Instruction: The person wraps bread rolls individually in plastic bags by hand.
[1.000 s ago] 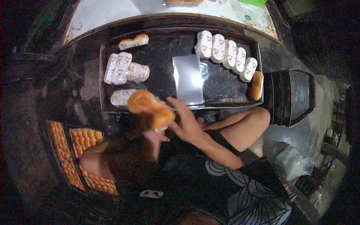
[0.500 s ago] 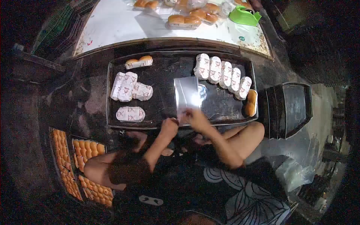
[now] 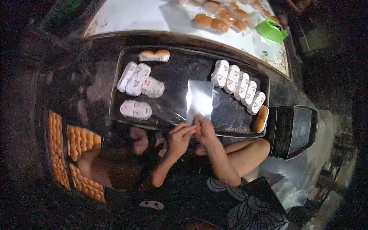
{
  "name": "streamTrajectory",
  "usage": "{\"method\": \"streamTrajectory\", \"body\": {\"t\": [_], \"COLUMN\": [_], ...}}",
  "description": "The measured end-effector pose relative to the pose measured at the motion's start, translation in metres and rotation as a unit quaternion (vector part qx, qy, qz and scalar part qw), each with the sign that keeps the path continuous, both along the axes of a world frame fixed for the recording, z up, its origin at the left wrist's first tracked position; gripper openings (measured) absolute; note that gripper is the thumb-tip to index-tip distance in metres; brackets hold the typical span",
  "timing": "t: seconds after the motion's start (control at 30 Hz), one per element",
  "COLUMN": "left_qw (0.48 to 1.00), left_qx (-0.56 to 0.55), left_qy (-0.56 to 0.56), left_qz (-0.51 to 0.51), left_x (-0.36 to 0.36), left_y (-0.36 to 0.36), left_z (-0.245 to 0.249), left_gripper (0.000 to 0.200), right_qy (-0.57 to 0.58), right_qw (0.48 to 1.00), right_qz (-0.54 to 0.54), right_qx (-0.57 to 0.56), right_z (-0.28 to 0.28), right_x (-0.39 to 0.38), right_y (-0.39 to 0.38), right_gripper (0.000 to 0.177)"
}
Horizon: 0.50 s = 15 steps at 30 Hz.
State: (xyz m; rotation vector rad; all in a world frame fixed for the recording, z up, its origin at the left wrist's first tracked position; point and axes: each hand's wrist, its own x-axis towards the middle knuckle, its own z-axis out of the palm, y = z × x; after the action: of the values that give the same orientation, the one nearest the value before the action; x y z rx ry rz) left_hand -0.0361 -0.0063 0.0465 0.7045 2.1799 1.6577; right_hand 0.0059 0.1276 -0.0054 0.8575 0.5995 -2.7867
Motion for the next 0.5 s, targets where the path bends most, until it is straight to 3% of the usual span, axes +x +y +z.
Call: {"method": "streamTrajectory", "body": {"t": [0.03,0.1,0.13,0.17,0.2,0.23,0.27,0.3,0.33,0.37,0.4,0.43,0.47,0.5], "left_qw": [1.0,0.978,0.899,0.765,0.718,0.757,0.674,0.676,0.862,0.921,0.921,0.835,0.692,0.691], "left_qx": [-0.005,0.116,0.226,0.322,0.406,0.354,0.558,0.551,0.372,0.14,0.14,0.346,0.526,0.525], "left_qy": [-0.009,-0.096,-0.272,-0.431,-0.554,-0.499,-0.478,-0.483,-0.311,-0.091,-0.091,-0.237,-0.365,-0.364], "left_qz": [0.009,0.146,0.259,0.355,0.11,0.229,-0.081,-0.081,0.148,0.351,0.352,0.356,0.334,0.338], "left_x": [0.001,-0.012,-0.024,-0.035,-0.062,-0.068,-0.084,-0.093,-0.096,-0.094,-0.093,-0.093,-0.092,-0.093], "left_y": [-0.002,-0.003,-0.006,-0.016,-0.05,-0.065,-0.106,-0.123,-0.137,-0.143,-0.141,-0.134,-0.133,-0.139], "left_z": [-0.008,-0.033,-0.04,-0.048,-0.047,-0.044,-0.076,-0.085,-0.096,-0.099,-0.082,-0.046,-0.026,-0.026], "left_gripper": [0.018,0.034,0.038,0.042,0.044,0.043,0.047,0.047,0.047,0.048,0.048,0.047,0.047,0.047], "right_qy": [-0.056,0.085,0.165,0.09,0.059,0.029,0.095,0.144,0.14,0.123,0.11,0.098,0.087,0.074], "right_qw": [0.965,0.977,0.969,0.976,0.991,0.991,0.943,0.765,0.77,0.737,0.699,0.657,0.614,0.57], "right_qz": [0.0,-0.186,-0.171,-0.149,-0.033,0.08,0.225,0.34,0.339,0.348,0.357,0.362,0.367,0.372], "right_qx": [0.258,0.06,-0.07,-0.132,-0.119,-0.107,0.226,0.528,0.522,0.565,0.61,0.654,0.693,0.729], "right_z": [0.014,0.04,0.038,0.037,0.031,0.022,-0.003,-0.018,-0.029,-0.033,-0.033,-0.031,-0.028,-0.026], "right_x": [-0.02,-0.048,-0.054,-0.057,-0.064,-0.069,-0.087,-0.113,-0.125,-0.136,-0.151,-0.165,-0.175,-0.18], "right_y": [-0.005,-0.04,-0.055,-0.076,-0.085,-0.093,-0.092,-0.086,-0.084,-0.079,-0.071,-0.065,-0.062,-0.061], "right_gripper": [0.039,0.042,0.046,0.044,0.044,0.044,0.043,0.042,0.042,0.043,0.043,0.044,0.044,0.045]}}
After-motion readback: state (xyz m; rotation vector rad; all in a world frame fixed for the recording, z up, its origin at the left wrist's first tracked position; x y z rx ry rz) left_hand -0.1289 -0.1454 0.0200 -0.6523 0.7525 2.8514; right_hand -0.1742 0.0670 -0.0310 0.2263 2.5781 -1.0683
